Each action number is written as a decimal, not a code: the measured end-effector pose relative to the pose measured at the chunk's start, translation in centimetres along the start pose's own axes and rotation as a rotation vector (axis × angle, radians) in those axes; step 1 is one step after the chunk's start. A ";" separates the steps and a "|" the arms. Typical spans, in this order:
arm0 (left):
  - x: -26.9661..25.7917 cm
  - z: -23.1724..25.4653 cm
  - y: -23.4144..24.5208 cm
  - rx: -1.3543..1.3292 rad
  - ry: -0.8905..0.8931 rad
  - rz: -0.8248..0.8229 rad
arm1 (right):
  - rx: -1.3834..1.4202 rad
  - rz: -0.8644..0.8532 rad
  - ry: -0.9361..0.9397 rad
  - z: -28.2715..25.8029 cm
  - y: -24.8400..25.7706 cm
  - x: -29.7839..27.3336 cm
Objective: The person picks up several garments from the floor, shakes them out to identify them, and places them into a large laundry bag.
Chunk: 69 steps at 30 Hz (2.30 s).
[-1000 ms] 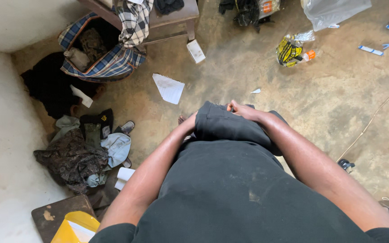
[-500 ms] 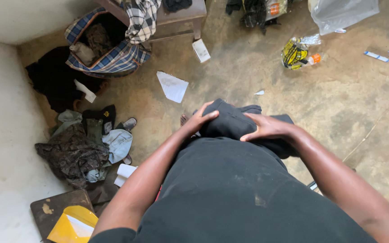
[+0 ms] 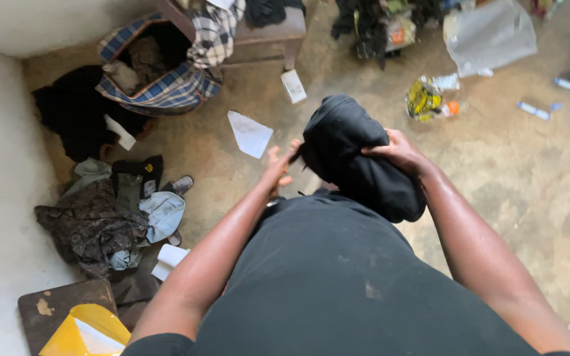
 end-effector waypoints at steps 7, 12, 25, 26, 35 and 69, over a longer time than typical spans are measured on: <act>-0.9 1.2 -7.1 -0.243 0.127 -0.468 | 0.404 -0.010 0.069 -7.6 -1.6 -0.4; -3.9 6.4 -8.2 -0.778 -0.048 -0.792 | 0.815 -0.174 0.069 -9.0 -6.4 -0.2; -8.9 6.8 -7.3 -0.889 -0.119 -0.800 | 0.041 -0.115 0.143 -10.5 -4.4 3.7; -8.7 6.4 -7.2 -0.881 -0.127 -0.784 | -0.037 -0.079 0.181 -11.1 -4.3 3.8; -5.8 4.3 -6.3 -1.030 -0.173 -0.509 | -0.956 0.250 0.165 -15.4 -2.6 5.6; -6.0 3.3 24.5 -0.971 -0.494 -0.098 | 0.338 -0.458 -0.094 -17.9 -35.1 18.4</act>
Point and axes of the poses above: each hand's wrist, its own x-axis towards the middle knuckle, its own y-axis out of the back of the hand, z = x × y, the point moved 7 cm from there along x, towards the middle knuckle, and after that the axes turned 9 degrees about -x, right-handed, at the moved point
